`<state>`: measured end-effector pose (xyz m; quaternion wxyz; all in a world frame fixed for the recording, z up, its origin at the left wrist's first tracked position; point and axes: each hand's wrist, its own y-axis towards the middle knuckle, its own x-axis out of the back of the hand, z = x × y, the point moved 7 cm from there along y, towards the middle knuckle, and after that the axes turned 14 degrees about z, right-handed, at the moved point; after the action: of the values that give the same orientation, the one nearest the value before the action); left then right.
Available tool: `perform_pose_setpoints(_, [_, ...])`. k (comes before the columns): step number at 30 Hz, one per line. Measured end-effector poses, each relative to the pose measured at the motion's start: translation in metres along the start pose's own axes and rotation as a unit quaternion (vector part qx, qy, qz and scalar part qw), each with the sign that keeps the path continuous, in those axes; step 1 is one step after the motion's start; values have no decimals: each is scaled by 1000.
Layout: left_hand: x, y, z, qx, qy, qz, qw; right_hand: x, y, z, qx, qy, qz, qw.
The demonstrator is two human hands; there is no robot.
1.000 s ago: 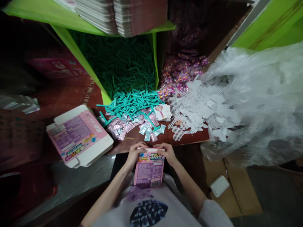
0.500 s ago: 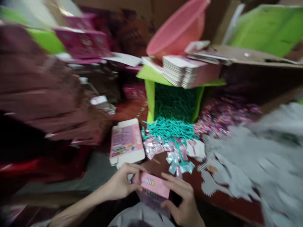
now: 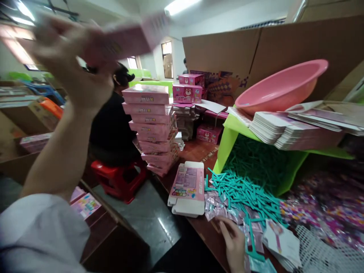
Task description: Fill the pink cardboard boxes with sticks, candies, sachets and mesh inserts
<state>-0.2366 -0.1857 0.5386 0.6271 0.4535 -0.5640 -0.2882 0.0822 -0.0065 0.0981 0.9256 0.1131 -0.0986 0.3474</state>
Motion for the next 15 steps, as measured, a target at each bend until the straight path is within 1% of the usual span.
perform_pose_setpoints(2, [-27, 3, 11, -87, 82, 49, 992, -12, 22, -12, -16, -22, -14, 1000])
perform_pose_setpoints(3, [-41, 2, 18, -115, 95, 84, 985, -19, 34, -18, -22, -32, -17, 999])
perform_pose_setpoints(4, [-52, -1, 25, -130, 96, 114, 980, -27, 46, -22, -23, -39, -19, 999])
perform_pose_setpoints(5, [-60, -3, 31, -128, 94, 127, 979, -35, 58, -25, -18, -47, -21, 999])
perform_pose_setpoints(6, [-63, -4, 37, -116, 92, 126, 981, -43, 69, -27, -9, -58, -20, 998])
perform_pose_setpoints(8, [-61, -2, 44, -92, 92, 111, 985, -58, 86, -27, 1, -93, -28, 995])
perform_pose_setpoints(9, [-60, 0, 45, -90, 92, 117, 985, -64, 92, -28, -7, -113, -37, 993])
perform_pose_setpoints(11, [-60, 5, 42, -107, 92, 155, 978, -75, 101, -35, -52, -138, -42, 988])
perform_pose_setpoints(13, [-60, 6, 38, -133, 109, 194, 966, -86, 104, -46, -111, -126, -10, 986])
perform_pose_setpoints(14, [-59, 4, 36, -139, 121, 193, 964, -92, 105, -51, -132, -112, 16, 985])
perform_pose_setpoints(15, [-57, -1, 33, -138, 131, 175, 966, -96, 104, -54, -144, -99, 37, 984])
